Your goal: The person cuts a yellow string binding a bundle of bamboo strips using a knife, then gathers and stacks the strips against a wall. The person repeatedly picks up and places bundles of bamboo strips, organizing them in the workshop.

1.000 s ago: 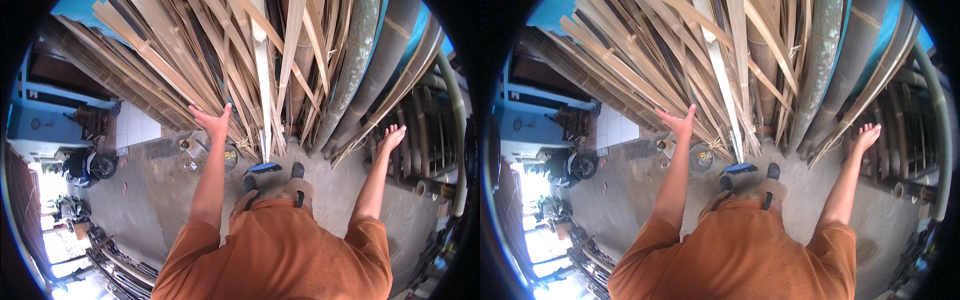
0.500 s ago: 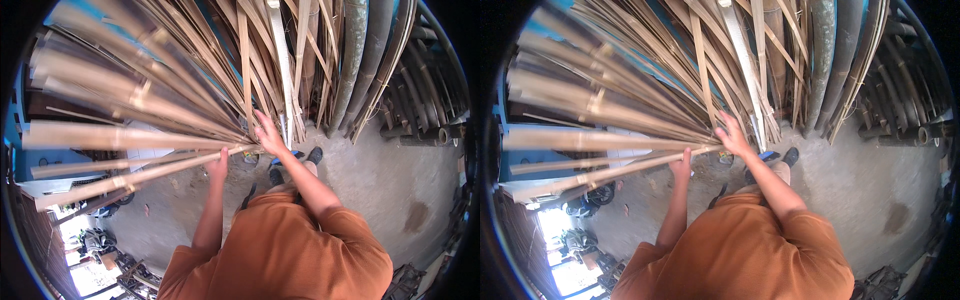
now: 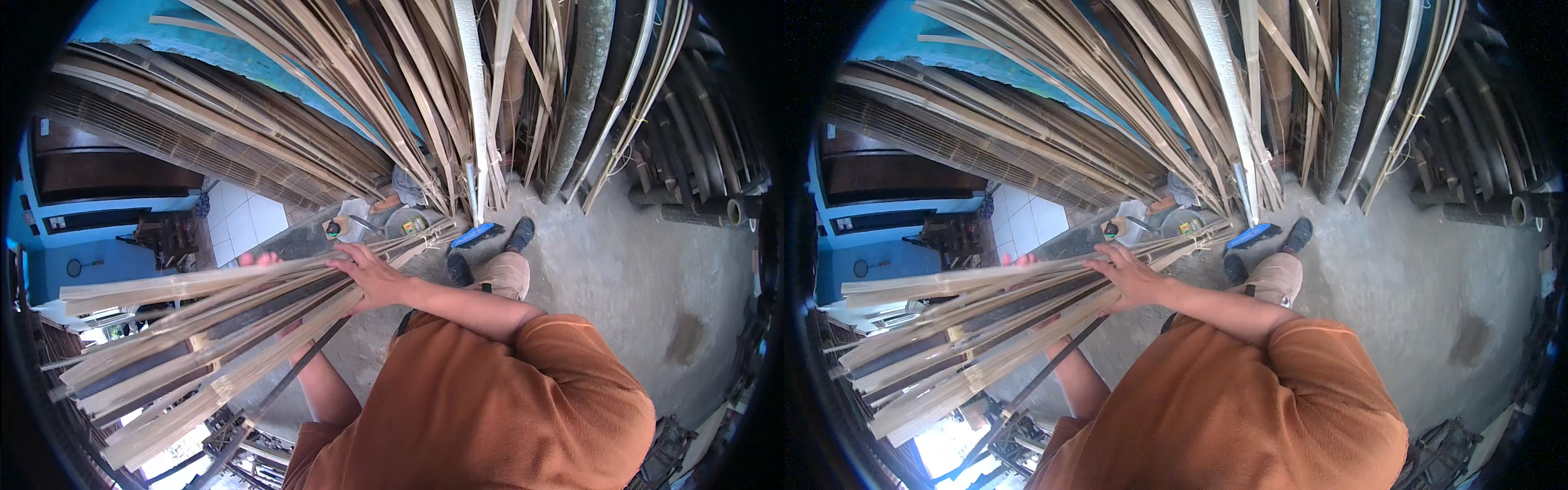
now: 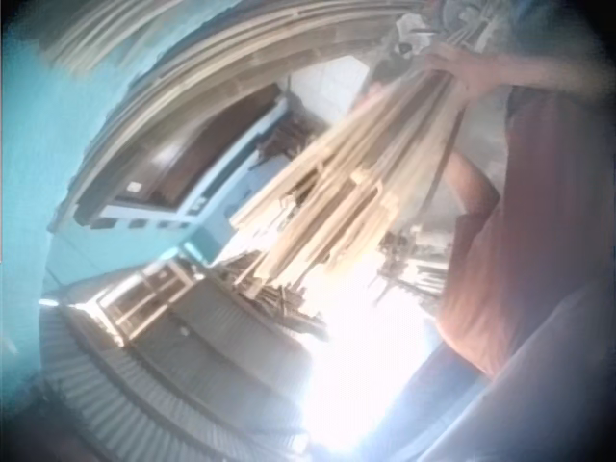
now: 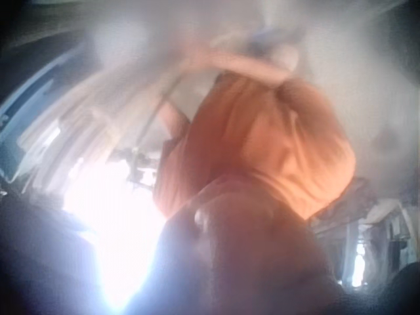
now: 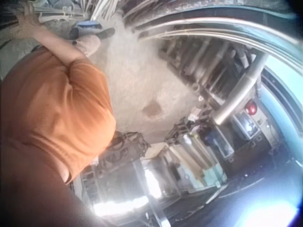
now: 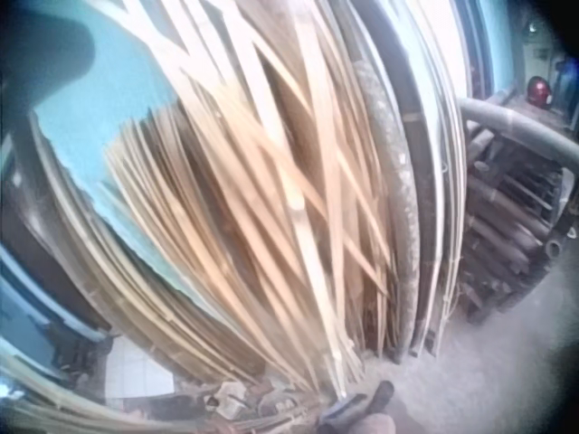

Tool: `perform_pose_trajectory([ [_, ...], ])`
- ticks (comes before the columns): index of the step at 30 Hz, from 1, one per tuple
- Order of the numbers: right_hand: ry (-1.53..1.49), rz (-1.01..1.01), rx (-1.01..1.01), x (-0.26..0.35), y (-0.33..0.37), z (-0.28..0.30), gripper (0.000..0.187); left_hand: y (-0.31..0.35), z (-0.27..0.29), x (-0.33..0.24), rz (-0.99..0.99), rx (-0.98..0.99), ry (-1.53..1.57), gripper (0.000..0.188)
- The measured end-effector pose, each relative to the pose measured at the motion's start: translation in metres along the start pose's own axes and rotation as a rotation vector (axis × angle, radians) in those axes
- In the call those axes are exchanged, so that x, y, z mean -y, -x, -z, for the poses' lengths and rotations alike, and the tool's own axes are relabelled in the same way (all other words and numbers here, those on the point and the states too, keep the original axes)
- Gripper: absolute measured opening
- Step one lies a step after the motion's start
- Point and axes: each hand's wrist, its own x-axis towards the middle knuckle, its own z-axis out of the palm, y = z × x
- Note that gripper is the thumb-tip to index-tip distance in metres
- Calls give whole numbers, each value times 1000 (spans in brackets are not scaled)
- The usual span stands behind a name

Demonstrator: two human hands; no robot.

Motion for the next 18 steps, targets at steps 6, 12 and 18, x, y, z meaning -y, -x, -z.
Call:
perform_pose_trajectory([
  [6,36,106,95,10,12,-13,113,-10,61,6,11,335,195,23],
  [12,53,352,106,15,32,-47,104,-17,64,-26,217,818,320,69],
  [18,-113,340,-7,9,23,-63,102,-9,70,-30,294,618,306,75],
])
